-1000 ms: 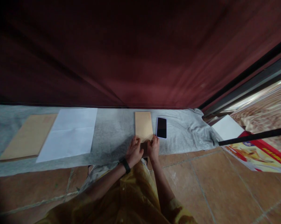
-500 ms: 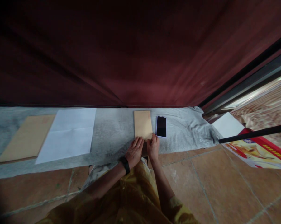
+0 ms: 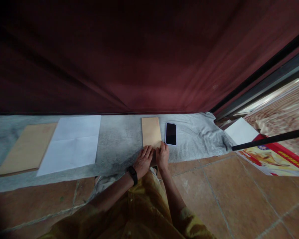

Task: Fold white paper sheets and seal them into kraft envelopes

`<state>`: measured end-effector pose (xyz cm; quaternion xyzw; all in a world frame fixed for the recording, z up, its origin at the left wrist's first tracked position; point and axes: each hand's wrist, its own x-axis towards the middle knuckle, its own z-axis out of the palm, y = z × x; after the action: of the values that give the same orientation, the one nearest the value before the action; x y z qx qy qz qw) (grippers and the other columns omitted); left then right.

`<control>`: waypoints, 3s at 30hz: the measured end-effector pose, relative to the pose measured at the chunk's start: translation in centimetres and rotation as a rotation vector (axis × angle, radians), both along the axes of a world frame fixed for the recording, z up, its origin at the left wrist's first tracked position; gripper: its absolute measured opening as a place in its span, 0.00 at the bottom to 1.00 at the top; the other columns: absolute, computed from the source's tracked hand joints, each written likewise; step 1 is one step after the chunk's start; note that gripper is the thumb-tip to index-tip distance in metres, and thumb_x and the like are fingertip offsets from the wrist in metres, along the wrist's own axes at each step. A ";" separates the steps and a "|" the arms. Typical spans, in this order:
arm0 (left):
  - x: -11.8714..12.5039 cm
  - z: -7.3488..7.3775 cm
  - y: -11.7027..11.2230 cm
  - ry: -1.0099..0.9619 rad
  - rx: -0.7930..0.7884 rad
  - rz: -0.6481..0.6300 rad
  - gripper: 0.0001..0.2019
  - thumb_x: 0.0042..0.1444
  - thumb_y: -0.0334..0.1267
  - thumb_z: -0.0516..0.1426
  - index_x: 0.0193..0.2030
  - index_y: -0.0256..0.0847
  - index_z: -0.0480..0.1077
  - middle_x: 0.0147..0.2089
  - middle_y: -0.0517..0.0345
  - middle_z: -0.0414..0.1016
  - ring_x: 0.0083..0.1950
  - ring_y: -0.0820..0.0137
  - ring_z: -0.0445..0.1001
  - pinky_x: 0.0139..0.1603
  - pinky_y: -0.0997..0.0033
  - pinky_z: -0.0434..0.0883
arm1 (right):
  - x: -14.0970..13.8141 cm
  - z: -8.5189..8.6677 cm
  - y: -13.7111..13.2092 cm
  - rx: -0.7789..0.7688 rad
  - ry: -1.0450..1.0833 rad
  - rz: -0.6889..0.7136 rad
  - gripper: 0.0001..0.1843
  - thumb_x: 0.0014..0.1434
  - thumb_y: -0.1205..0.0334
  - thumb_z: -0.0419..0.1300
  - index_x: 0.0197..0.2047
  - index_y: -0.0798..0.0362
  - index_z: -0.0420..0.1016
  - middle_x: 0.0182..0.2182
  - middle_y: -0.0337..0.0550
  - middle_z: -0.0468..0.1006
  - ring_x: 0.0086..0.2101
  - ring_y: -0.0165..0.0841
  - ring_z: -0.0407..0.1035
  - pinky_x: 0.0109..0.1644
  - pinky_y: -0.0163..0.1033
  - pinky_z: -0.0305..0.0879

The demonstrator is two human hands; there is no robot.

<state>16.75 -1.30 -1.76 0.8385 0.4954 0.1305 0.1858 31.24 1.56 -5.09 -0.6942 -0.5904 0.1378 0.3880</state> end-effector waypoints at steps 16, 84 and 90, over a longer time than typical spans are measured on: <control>-1.2 -0.6 0.3 0.160 0.180 -0.130 0.26 0.64 0.28 0.46 0.68 0.27 0.64 0.71 0.34 0.61 0.75 0.52 0.54 0.73 0.46 0.54 | -1.0 1.8 -2.1 0.044 -0.218 0.262 0.21 0.68 0.65 0.50 0.62 0.52 0.69 0.58 0.54 0.72 0.59 0.44 0.64 0.62 0.55 0.63; -24.4 -1.7 -4.9 0.317 0.268 0.662 0.41 0.64 0.60 0.49 0.70 0.24 0.56 0.72 0.25 0.56 0.75 0.43 0.52 0.71 0.38 0.52 | -10.6 -0.4 -4.8 0.085 -0.366 0.570 0.23 0.63 0.72 0.52 0.61 0.52 0.69 0.59 0.51 0.72 0.56 0.43 0.65 0.60 0.50 0.61; -24.4 -2.4 -4.9 0.332 0.292 0.639 0.34 0.66 0.55 0.49 0.69 0.28 0.60 0.71 0.28 0.60 0.73 0.45 0.57 0.70 0.39 0.55 | -10.6 -0.5 -4.8 0.098 -0.373 0.564 0.24 0.62 0.73 0.53 0.61 0.52 0.69 0.59 0.51 0.72 0.55 0.43 0.65 0.59 0.49 0.61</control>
<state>-7.62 -6.18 -4.16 0.6692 0.7313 0.1132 -0.0682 20.61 -3.28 -5.58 -0.4976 -0.8258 0.0817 0.2526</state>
